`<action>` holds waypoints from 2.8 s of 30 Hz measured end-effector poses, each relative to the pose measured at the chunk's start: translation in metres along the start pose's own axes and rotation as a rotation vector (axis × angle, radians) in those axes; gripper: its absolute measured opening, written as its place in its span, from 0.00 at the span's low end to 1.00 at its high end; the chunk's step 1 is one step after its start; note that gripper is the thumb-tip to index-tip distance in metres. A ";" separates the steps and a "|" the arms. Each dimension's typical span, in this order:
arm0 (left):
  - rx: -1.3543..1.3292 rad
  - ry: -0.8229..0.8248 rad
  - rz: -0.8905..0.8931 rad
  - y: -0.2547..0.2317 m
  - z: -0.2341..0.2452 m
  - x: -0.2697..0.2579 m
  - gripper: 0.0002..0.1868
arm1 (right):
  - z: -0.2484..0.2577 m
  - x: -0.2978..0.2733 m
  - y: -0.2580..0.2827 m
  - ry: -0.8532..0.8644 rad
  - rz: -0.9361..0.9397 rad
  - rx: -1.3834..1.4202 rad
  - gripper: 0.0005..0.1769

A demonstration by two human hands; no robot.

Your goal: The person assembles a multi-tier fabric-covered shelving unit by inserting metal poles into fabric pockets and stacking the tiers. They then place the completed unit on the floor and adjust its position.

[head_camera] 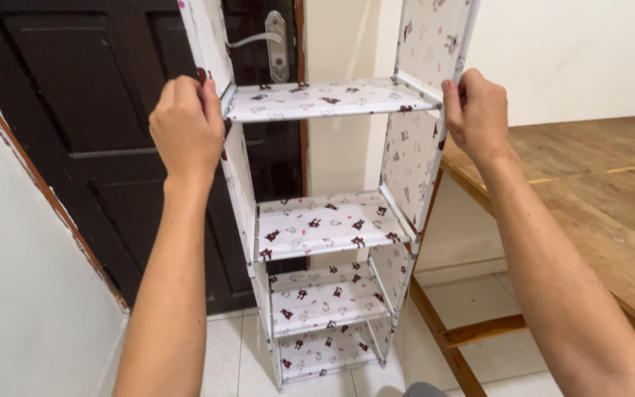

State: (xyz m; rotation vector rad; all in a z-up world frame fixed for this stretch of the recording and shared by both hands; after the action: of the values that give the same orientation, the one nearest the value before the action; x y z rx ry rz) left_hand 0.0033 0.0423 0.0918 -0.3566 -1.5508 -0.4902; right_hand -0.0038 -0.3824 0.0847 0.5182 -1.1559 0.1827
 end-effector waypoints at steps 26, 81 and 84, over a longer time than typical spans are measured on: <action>0.121 0.114 -0.147 -0.015 -0.009 -0.015 0.13 | -0.014 -0.038 0.007 -0.074 0.244 -0.298 0.18; -0.313 0.771 0.881 0.051 -0.056 0.297 0.22 | 0.046 0.280 0.040 0.580 -0.652 0.373 0.28; -0.354 0.774 0.977 0.050 -0.060 0.284 0.20 | 0.041 0.280 0.037 0.593 -0.686 0.299 0.27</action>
State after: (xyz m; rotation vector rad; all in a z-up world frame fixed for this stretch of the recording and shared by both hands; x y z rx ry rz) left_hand 0.0677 0.0332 0.3790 -0.9918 -0.4178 -0.0797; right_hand 0.0610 -0.4047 0.3617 1.0160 -0.3322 -0.0889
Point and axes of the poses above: each hand's wrist, its own x-axis towards the middle knuckle, its own z-axis out of the back of the hand, y = z × x, the point moved 3 cm from there along x, towards the middle knuckle, and after that the axes turned 6 degrees about -z, right-handed, at the moved point
